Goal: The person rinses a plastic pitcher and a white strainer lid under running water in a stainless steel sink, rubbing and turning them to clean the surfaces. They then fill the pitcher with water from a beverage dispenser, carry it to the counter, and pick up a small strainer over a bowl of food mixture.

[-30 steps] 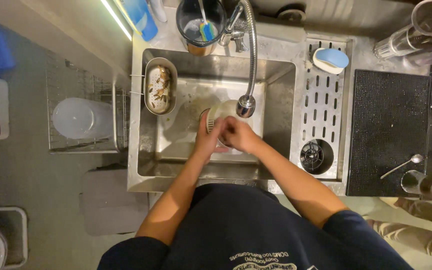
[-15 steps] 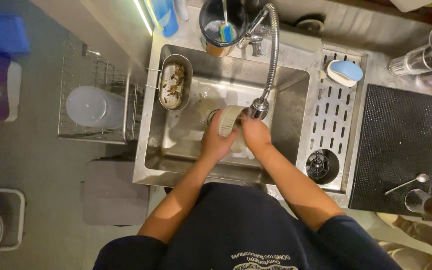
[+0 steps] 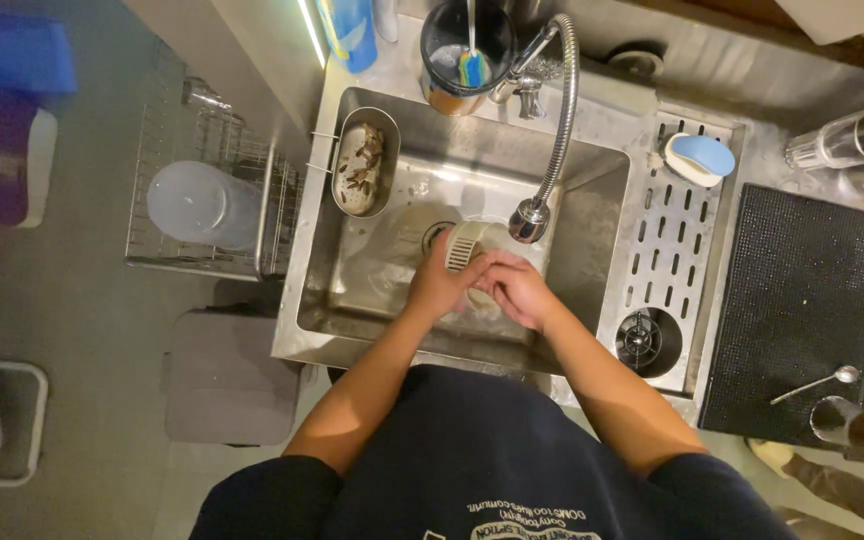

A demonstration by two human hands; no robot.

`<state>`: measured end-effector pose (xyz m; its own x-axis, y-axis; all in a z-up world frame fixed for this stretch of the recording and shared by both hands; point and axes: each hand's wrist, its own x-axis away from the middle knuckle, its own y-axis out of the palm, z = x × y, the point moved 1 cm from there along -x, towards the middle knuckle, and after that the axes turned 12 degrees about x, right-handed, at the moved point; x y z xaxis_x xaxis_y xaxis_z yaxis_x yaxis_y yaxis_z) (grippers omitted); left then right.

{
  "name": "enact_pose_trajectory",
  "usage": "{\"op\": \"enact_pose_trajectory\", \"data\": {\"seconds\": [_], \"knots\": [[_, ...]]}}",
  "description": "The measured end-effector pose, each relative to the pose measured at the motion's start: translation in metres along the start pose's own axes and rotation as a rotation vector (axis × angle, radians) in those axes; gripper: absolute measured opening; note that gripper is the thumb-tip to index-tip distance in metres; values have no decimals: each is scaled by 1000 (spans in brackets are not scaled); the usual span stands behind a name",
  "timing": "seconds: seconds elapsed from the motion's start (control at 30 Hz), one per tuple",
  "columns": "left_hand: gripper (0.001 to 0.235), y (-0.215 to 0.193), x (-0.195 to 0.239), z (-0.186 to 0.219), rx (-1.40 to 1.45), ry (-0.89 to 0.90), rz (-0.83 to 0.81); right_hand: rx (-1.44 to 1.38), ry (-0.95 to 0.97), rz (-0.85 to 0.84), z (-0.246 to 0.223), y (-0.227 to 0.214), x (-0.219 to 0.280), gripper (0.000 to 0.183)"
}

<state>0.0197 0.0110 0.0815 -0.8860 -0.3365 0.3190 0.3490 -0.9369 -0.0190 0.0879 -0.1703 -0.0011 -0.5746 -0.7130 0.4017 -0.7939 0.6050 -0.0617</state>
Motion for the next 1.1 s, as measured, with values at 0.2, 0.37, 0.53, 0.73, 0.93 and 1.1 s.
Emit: {"op": "enact_pose_trajectory", "data": {"seconds": [0.2,0.37,0.53,0.73,0.93,1.1], "knots": [[67,-7,-5,-25,63,-269,-112,-356,155,377,-35,-11,20,40],[60,-4,-2,15,-177,-318,-234,667,-346,293,-102,11,39,67],[61,10,-22,-29,-388,-168,-352,1528,-525,289,-65,10,19,51],[60,-4,-12,-14,-294,5,-204,1516,-403,466,-84,5,4,43],[58,-29,-7,-6,-293,-160,-117,864,-195,665,-63,-23,14,57],[55,-24,-8,-21,-350,-93,-150,112,139,473,-54,-15,19,55]]}}
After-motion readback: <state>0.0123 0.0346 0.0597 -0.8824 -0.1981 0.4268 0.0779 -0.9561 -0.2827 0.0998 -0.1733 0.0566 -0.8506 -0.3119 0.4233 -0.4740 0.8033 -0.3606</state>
